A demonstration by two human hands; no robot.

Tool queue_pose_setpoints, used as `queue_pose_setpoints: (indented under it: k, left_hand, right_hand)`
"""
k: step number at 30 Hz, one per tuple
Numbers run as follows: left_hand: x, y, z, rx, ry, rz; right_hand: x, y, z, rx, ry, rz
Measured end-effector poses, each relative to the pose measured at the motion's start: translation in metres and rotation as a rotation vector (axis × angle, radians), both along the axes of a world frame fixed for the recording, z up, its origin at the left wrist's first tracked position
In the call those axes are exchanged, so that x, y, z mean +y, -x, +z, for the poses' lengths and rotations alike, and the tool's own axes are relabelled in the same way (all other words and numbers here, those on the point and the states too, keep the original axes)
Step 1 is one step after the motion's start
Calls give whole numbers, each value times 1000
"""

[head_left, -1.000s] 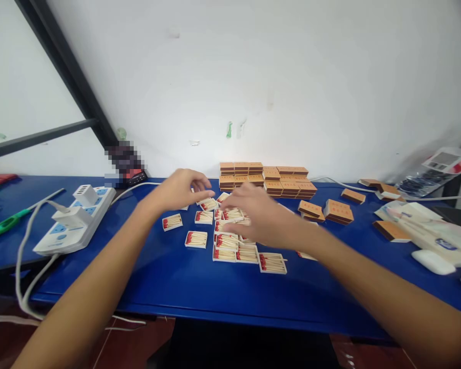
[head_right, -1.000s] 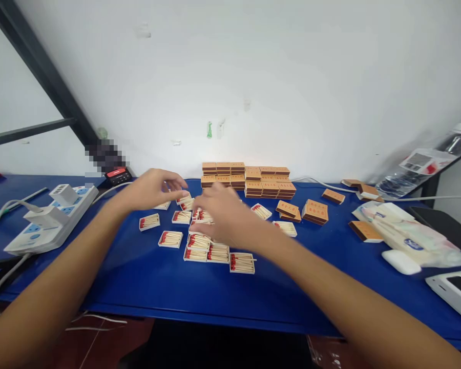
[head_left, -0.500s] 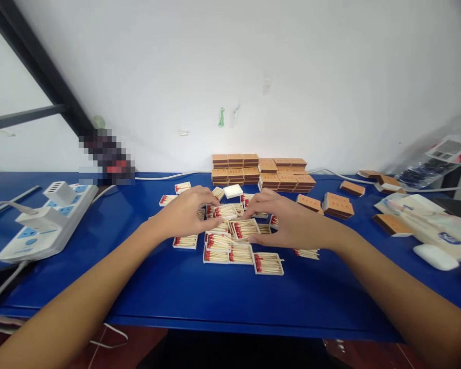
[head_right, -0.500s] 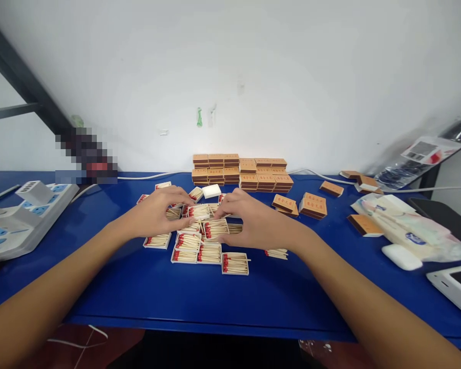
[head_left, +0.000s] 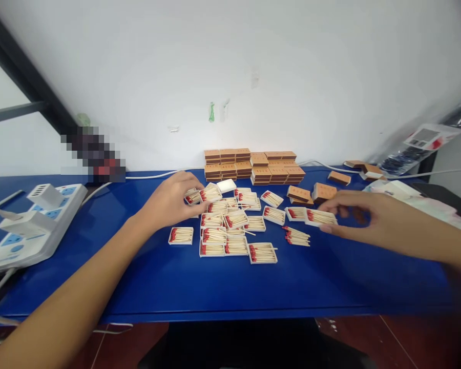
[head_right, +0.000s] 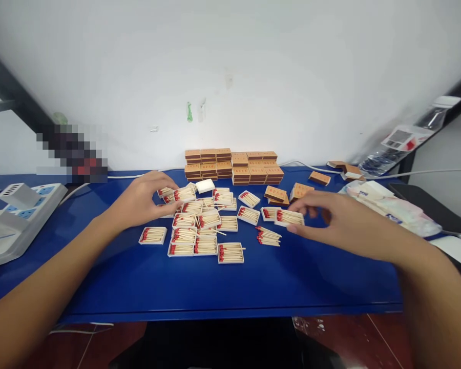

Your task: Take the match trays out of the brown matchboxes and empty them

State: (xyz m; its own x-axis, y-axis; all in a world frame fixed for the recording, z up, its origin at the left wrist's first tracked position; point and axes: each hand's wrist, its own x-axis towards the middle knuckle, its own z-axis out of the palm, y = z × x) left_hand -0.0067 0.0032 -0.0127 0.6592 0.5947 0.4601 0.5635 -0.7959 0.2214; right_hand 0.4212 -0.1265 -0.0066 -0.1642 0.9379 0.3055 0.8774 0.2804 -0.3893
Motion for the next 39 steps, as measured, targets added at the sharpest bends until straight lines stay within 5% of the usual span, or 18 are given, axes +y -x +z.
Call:
queue_pose_setpoints:
  k: [4,8,11,15,21,27,39]
  left_hand:
    - [6,7,4,11,-71,47]
    - [13,16,8,29,-108,110]
    - [18,21,9,38,-110,145]
    - [21,23,6,49,-115,157]
    - [20,21,1,83,-112,142]
    - [15,18,2,86,-127,114]
    - [15,17,-1,99,-194,100]
  right_hand:
    - [-23,-29,-25,-93,115,-41]
    - [-23,-20,-24,-59,30,-75]
    - [-12,18,-11,-1,-27,-16]
    - [14,87,4,55,36,242]
    - [61,154,9,-88,94,441]
    - [78,168,11,-164,141,618]
    - [81,177,10,-212,221,540]
